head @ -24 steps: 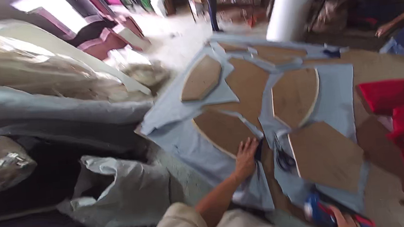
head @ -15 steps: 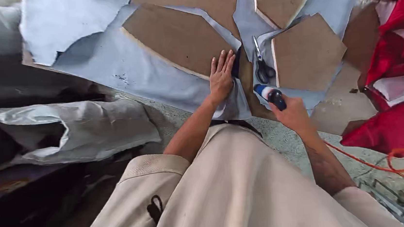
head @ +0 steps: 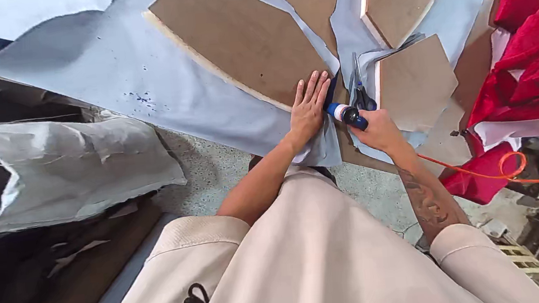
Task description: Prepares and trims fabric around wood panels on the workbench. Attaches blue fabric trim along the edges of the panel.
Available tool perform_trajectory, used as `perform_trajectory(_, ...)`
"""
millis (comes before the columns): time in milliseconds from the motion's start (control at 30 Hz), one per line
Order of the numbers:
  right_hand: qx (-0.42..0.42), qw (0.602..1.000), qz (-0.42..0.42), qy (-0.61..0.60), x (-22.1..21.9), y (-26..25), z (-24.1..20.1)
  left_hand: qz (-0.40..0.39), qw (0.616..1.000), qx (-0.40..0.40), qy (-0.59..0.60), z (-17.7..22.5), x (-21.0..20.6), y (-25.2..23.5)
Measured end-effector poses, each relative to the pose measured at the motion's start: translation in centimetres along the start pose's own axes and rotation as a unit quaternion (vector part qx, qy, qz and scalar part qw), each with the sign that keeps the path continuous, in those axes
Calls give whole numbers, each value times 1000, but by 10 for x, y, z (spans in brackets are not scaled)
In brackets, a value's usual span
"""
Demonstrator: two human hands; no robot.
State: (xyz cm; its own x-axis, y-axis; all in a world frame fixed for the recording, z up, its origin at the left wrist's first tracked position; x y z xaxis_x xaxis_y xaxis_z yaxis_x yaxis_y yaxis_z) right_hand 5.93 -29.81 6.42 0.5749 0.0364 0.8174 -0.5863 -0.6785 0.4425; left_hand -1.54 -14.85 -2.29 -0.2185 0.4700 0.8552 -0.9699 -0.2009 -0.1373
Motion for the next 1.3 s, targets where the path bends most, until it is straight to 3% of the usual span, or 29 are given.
perform_trajectory(100,-41,999,6,-4,-2,6,3,-1,1000,-8,4,0,-1,1)
perform_trajectory(167,-65,996,57,-30,4,29,4,-1,999,-27,28,-1,3,5)
perform_trajectory(267,-123,978,156,-58,2,83,11,-23,985,-57,162,-10,21,11)
perform_trajectory(367,-157,964,211,-43,-29,125,27,-118,954,-23,275,-20,37,9)
perform_trajectory(433,-143,965,214,-49,-54,130,39,-123,950,20,286,-38,49,4)
perform_trajectory(533,-76,967,229,-84,-87,120,48,3,982,93,161,-102,110,4)
perform_trajectory(600,-60,964,248,-80,-90,117,51,79,981,171,46,-162,159,-3)
perform_trajectory(667,-53,964,244,-91,-73,115,38,81,965,248,-10,-224,195,-4)
perform_trajectory(767,-1,952,263,-155,-33,75,1,62,956,285,27,-284,206,-20)
perform_trajectory(967,73,949,254,-170,-8,-92,-146,17,951,302,70,-303,207,-10)
perform_trajectory(1100,15,955,262,-135,-7,-238,-258,31,967,245,60,-369,236,-26)
perform_trajectory(1200,-23,960,256,-114,-20,-301,-298,3,984,171,58,-399,234,-61)
perform_trajectory(1300,-76,963,252,-53,-29,-317,-311,-80,992,70,73,-392,208,-102)
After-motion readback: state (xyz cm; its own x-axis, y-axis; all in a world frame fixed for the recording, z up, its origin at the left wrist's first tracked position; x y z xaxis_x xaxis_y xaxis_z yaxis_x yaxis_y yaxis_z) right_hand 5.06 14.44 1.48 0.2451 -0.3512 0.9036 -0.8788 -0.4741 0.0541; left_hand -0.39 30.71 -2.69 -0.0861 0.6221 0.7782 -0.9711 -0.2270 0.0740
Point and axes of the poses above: each hand's wrist, its own y-axis away from the middle knuckle, its own x-axis out of the back of the hand, z = x × y, the point moved 7 cm from there along -y, towards the middle knuckle, and after that the axes turned 3 degrees about -x, right-handed, at the moved point
